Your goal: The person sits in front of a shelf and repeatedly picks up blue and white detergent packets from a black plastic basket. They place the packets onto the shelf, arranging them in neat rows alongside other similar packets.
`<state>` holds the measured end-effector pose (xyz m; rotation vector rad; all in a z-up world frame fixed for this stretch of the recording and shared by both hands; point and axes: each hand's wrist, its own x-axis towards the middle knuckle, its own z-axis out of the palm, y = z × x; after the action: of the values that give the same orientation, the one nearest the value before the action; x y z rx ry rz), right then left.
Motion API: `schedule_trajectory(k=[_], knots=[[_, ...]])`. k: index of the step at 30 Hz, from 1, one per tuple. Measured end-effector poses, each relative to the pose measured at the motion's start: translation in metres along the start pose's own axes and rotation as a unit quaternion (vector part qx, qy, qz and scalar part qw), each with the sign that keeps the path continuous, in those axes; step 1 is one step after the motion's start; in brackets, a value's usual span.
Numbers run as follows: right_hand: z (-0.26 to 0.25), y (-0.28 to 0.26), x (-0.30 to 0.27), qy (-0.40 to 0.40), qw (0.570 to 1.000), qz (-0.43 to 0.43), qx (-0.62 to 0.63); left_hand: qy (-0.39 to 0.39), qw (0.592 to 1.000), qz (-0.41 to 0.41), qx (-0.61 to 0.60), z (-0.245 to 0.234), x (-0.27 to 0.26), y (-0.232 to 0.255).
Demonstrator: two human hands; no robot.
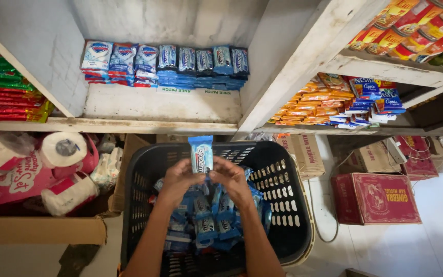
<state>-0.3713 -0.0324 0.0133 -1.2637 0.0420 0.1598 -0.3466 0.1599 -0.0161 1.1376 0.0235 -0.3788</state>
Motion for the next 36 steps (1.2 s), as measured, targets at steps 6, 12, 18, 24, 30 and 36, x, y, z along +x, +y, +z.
schedule_trajectory(k=[6, 12, 18, 24, 30, 36], knots=[[-0.009, 0.027, 0.004, 0.009, 0.999, -0.034, -0.021, 0.009, 1.000, -0.009, -0.001, -0.006, 0.003, -0.019], [-0.002, 0.019, 0.008, 0.063, 0.997, -0.036, -0.036, 0.030, 1.000, -0.007, -0.003, 0.006, 0.001, 0.005], [0.014, -0.006, 0.049, 0.052, 0.993, -0.092, -0.061, 0.081, 0.995, 0.042, 0.028, 0.009, 0.035, 0.033], [0.012, -0.019, 0.110, 0.096, 0.962, -0.203, -0.152, 0.151, 0.977, 0.146, 0.044, 0.010, 0.103, 0.064], [-0.007, -0.014, 0.153, 0.086, 0.951, -0.229, -0.190, 0.113, 0.971, 0.199, -0.072, -0.010, 0.203, 0.052], [-0.002, -0.022, 0.150, 0.065, 0.942, -0.244, -0.219, 0.194, 0.969, 0.150, 0.020, -0.003, 0.271, 0.072]])
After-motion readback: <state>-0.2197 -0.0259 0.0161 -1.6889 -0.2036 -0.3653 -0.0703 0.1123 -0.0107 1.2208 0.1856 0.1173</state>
